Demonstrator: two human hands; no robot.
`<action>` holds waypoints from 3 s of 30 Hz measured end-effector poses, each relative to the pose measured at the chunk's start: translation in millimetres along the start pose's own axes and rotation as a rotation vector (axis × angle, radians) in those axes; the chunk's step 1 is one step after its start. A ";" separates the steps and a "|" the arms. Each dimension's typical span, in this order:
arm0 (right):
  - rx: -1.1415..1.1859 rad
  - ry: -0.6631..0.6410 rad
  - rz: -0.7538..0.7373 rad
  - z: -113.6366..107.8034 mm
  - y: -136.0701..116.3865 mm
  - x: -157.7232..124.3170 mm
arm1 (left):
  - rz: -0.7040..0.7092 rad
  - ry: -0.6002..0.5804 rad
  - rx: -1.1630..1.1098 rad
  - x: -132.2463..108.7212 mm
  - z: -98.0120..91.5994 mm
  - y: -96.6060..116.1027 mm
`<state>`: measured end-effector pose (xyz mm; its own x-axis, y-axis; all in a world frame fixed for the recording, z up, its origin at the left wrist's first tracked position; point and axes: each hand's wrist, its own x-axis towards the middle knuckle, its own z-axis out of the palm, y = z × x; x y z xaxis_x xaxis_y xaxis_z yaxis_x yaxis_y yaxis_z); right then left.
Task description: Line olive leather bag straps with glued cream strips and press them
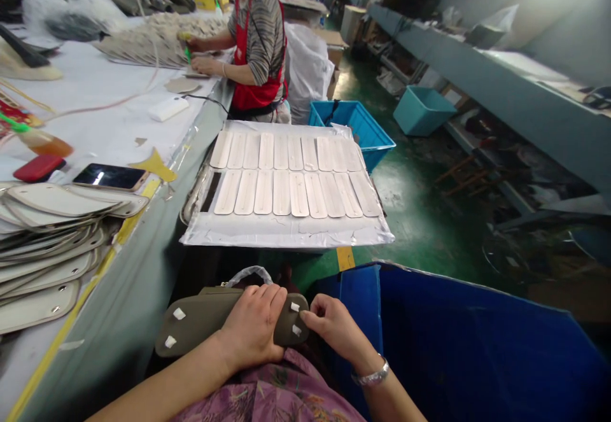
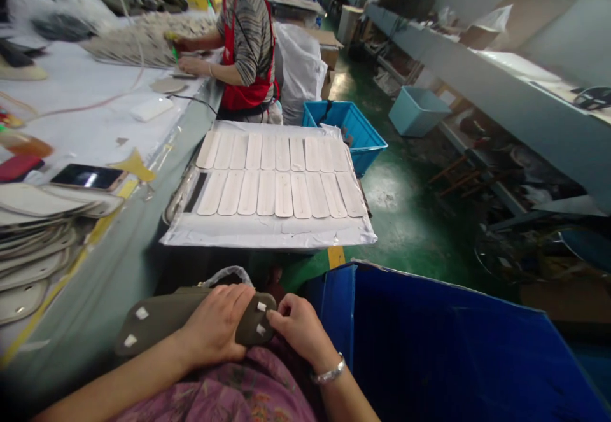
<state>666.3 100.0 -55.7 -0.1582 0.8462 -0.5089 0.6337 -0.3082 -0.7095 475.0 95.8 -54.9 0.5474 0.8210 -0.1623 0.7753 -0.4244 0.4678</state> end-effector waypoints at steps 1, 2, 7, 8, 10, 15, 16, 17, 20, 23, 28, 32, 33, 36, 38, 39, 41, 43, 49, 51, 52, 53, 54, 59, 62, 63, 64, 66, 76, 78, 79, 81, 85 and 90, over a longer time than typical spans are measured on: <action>0.065 -0.034 0.018 -0.6 4.1 1.3 | 0.007 -0.008 -0.007 -1.8 -1.0 -1.9; 0.115 -0.065 0.036 -1.8 7.8 1.8 | 0.023 -0.018 -0.019 -5.4 -3.5 -6.3; -0.035 0.089 -0.068 -4.8 3.3 -1.9 | -0.139 0.043 -0.171 -58.2 -40.1 -64.5; -0.131 0.154 -0.153 -1.2 -4.8 -1.6 | -0.274 0.104 -0.219 -73.7 -48.4 -78.7; -0.317 0.172 -0.376 13.3 -27.6 1.7 | -0.544 0.215 -0.350 -103.2 -59.3 -102.3; -0.620 -0.160 -0.795 74.0 -90.1 20.3 | -0.767 0.248 -0.709 -137.9 -50.1 -122.9; -0.660 -0.198 -0.815 84.5 -97.8 23.9 | -0.767 0.250 -0.738 -138.9 -45.6 -122.8; -0.691 -0.224 -0.822 93.1 -103.3 27.0 | -0.771 0.261 -0.757 -139.1 -41.4 -122.3; -0.747 -0.254 -0.833 107.6 -109.6 32.8 | -0.793 0.301 -0.855 -139.1 -31.8 -122.6; -0.771 -0.239 -0.842 111.0 -109.0 35.1 | -0.779 0.333 -0.968 -140.6 -26.3 -126.3; -0.785 -0.197 -0.860 113.4 -107.1 36.1 | -0.705 0.335 -0.997 -142.7 -25.0 -134.1; -0.798 -0.183 -0.873 115.6 -103.9 36.9 | -0.647 0.288 -0.990 -143.8 -28.9 -137.9; -0.802 -0.181 -0.883 115.7 -102.9 37.1 | -0.635 0.283 -0.980 -144.0 -29.9 -138.3; -0.829 -0.169 -0.918 115.0 -101.8 37.4 | -0.607 0.289 -0.925 -144.2 -31.9 -138.3; -0.861 -0.180 -0.956 114.4 -104.0 37.2 | -0.593 0.292 -0.879 -144.1 -32.3 -137.4; -0.879 -0.194 -0.974 114.3 -106.1 36.9 | -0.588 0.297 -0.856 -144.2 -32.4 -136.8; -0.911 -0.225 -0.989 114.7 -111.7 36.1 | -0.585 0.310 -0.811 -145.1 -33.1 -135.8; -0.933 -0.239 -0.970 114.7 -116.7 34.5 | -0.594 0.320 -0.753 -147.3 -35.6 -134.6; -0.903 -0.180 -0.833 95.7 -99.5 23.1 | -0.428 0.365 -0.492 -148.1 -52.3 -124.9; -0.883 -0.117 -0.784 86.2 -85.8 18.9 | -0.239 0.286 -0.347 -139.3 -54.8 -120.7; -0.872 -0.100 -0.772 82.5 -80.0 17.3 | -0.160 0.227 -0.281 -133.3 -54.4 -119.4; -0.859 -0.094 -0.764 79.8 -75.5 16.2 | -0.105 0.168 -0.231 -126.9 -53.0 -119.0; -0.840 -0.090 -0.757 78.2 -72.6 15.7 | -0.077 0.120 -0.200 -120.6 -50.7 -119.5; -0.738 -0.072 -0.694 79.1 -74.4 18.4 | -0.040 0.104 -0.211 -102.6 -37.1 -127.8; -0.708 -0.092 -0.657 79.1 -78.4 19.7 | -0.028 0.138 -0.221 -102.6 -36.8 -129.0; -0.701 -0.102 -0.650 78.6 -79.3 19.7 | -0.032 0.137 -0.218 -103.2 -38.5 -128.1; -0.695 -0.112 -0.648 78.0 -80.0 19.5 | -0.041 0.127 -0.210 -103.9 -40.7 -126.6; -0.683 -0.121 -0.644 77.1 -80.8 18.6 | -0.074 0.091 -0.160 -104.3 -45.9 -121.5; -0.669 -0.086 -0.664 77.1 -83.0 12.7 | 0.017 0.025 0.092 -70.6 -34.1 -71.9; -0.712 -0.090 -0.699 72.6 -79.6 11.0 | 0.015 0.029 0.103 -69.9 -32.3 -69.0; -0.738 -0.089 -0.727 69.2 -76.4 10.2 | 0.015 0.027 0.114 -70.9 -32.1 -68.5; -0.787 -0.084 -0.776 60.8 -67.5 9.4 | 0.005 0.022 0.145 -73.3 -30.9 -68.2; -0.827 -0.079 -0.773 48.8 -50.3 11.6 | -0.022 0.040 0.189 -71.6 -20.1 -66.8; -0.808 -0.090 -0.727 46.5 -50.4 8.1 | -0.036 0.030 0.190 -66.8 -11.3 -61.9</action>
<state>597.9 102.2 -46.7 -0.7302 0.6656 -0.1542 0.6715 0.6573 -0.3420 386.9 71.5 -63.2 0.5107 0.8468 -0.1488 0.8414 -0.4567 0.2889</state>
